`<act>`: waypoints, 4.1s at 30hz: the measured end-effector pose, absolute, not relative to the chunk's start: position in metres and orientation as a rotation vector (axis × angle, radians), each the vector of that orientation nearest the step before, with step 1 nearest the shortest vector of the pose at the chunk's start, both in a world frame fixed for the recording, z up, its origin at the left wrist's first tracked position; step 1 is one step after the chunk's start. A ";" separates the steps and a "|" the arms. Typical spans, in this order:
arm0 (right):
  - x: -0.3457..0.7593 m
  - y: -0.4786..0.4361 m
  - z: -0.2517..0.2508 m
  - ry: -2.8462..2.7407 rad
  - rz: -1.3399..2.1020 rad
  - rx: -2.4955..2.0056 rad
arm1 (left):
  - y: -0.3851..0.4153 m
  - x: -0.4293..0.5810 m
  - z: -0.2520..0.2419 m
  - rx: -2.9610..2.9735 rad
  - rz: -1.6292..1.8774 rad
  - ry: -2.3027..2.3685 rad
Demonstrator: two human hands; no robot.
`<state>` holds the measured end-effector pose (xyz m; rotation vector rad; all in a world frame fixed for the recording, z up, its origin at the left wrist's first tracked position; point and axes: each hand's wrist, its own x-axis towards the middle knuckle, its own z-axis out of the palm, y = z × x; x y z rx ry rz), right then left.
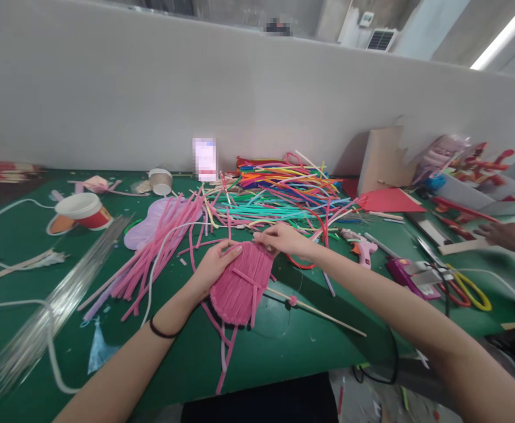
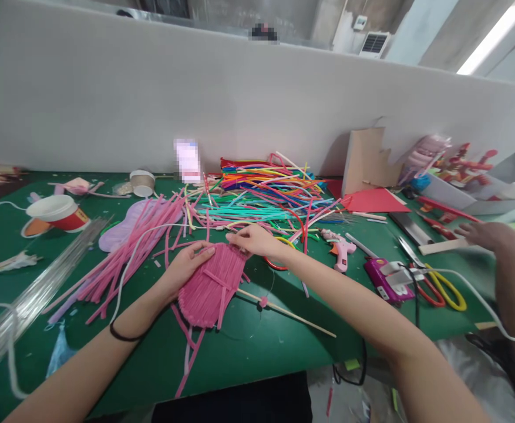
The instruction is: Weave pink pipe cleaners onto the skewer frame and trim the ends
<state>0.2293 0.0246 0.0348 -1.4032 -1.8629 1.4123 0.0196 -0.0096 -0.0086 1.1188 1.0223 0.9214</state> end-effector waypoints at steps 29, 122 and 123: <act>0.253 0.017 0.039 -1.797 1.752 -1.404 | -0.009 0.020 -0.010 1.086 0.997 1.009; 0.195 -0.056 -0.006 -1.635 0.633 -1.092 | -0.023 0.023 -0.001 0.709 0.979 0.681; 0.194 -0.056 -0.006 -1.639 0.630 -1.089 | -0.023 0.023 -0.002 0.715 0.982 0.686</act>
